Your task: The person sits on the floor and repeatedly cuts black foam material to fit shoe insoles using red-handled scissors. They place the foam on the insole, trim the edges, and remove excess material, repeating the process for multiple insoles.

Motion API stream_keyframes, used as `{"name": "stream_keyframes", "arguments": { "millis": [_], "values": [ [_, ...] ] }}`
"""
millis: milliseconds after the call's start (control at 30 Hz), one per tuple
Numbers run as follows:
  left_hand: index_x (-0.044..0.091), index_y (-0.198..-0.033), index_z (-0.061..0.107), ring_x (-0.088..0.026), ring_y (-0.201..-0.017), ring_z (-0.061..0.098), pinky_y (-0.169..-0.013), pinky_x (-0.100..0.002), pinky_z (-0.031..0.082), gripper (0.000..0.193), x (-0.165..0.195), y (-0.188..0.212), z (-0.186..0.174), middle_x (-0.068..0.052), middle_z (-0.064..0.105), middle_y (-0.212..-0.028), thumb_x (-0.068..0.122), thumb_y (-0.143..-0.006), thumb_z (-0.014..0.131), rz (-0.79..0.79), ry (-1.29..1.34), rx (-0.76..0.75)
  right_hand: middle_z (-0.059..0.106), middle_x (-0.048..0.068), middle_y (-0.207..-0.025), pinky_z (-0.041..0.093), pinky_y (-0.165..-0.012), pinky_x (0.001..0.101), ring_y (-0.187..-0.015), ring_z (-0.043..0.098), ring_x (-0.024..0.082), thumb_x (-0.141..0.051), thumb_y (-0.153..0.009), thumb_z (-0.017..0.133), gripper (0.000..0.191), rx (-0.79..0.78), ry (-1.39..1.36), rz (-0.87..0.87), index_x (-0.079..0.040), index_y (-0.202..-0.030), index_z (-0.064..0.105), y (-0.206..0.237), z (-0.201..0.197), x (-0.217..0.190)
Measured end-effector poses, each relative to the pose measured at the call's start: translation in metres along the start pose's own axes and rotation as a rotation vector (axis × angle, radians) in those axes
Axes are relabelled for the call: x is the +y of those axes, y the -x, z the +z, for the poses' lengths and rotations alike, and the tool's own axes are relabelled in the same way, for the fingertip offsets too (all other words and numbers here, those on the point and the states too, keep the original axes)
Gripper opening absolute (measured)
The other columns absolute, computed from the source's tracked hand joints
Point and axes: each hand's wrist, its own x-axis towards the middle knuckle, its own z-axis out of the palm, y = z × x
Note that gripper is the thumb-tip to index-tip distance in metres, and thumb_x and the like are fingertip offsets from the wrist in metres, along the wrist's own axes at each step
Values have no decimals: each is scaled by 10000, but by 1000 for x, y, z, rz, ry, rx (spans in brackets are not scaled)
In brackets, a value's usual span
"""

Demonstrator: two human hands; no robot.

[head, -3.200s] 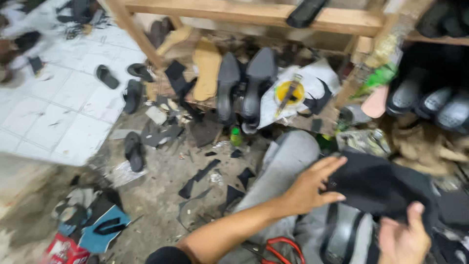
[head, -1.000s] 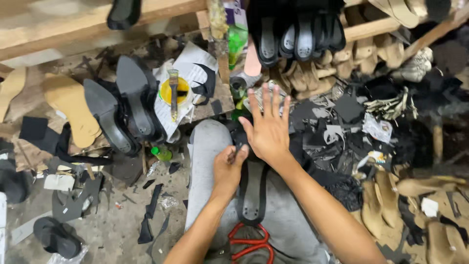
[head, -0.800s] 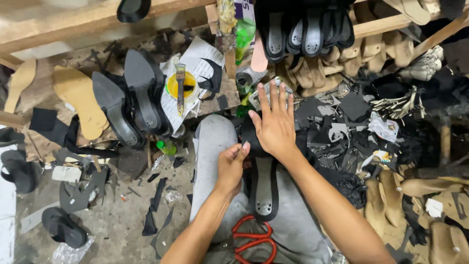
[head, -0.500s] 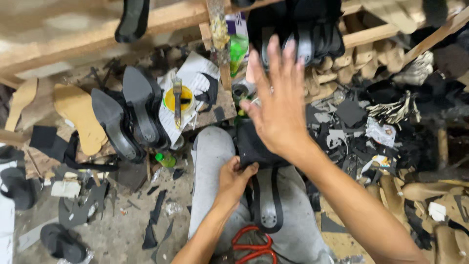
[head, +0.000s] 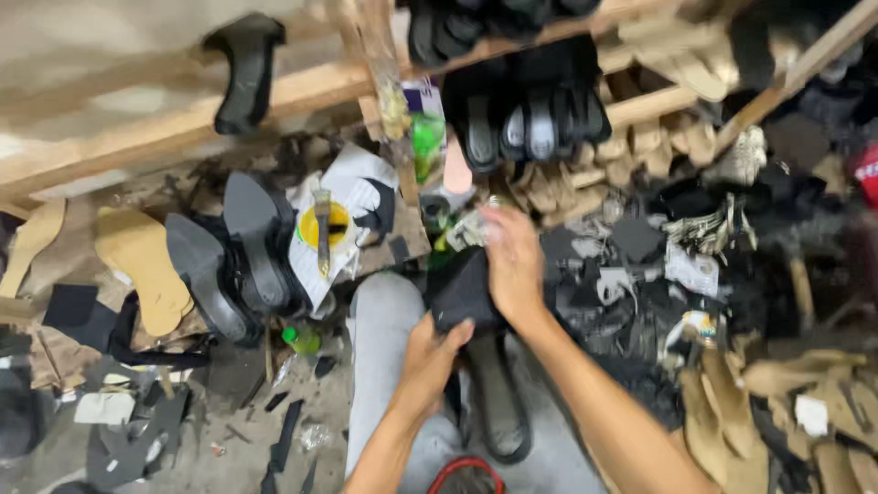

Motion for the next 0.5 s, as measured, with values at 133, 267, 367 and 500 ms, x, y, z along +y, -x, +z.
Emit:
{"name": "stream_keyframes", "arguments": {
  "millis": [133, 267, 367, 500],
  "values": [
    [26, -1174, 673, -114, -917, 655, -838, -285, 525, 322, 18, 16, -45, -21, 709, -1042, 166, -885, 695, -56, 109, 158, 636, 54, -747, 484, -650, 290, -691, 593, 137, -188, -1095, 481, 343, -199, -255, 430, -9, -860, 656, 79, -74, -28],
    [10, -1181, 664, -132, -944, 652, -848, -299, 523, 320, 11, 4, -70, -40, 712, -1064, 169, -907, 710, 47, 63, 115, 713, 67, -864, 547, -694, 330, -818, 687, 202, -188, -888, 578, 187, -868, -147, 149, -60, -923, 710, 193, -80, -11],
    [-84, -1164, 669, -159, -925, 604, -808, -325, 490, 357, 3, -5, -64, -66, 692, -1041, 225, -999, 734, -34, -25, 82, 728, 84, -971, 562, -741, 383, -980, 703, 266, -245, -897, 601, 223, -1125, 191, -92, -118, -1032, 724, 252, -53, 2],
    [39, -1251, 614, -175, -922, 706, -804, -380, 576, 452, 19, -10, -59, -45, 736, -1061, 240, -853, 688, -157, 158, 133, 725, 66, -1040, 541, -833, 404, -1081, 691, 269, -299, -923, 606, 233, -1408, 311, 84, -202, -1109, 708, 260, -52, 17]
  ]
}}
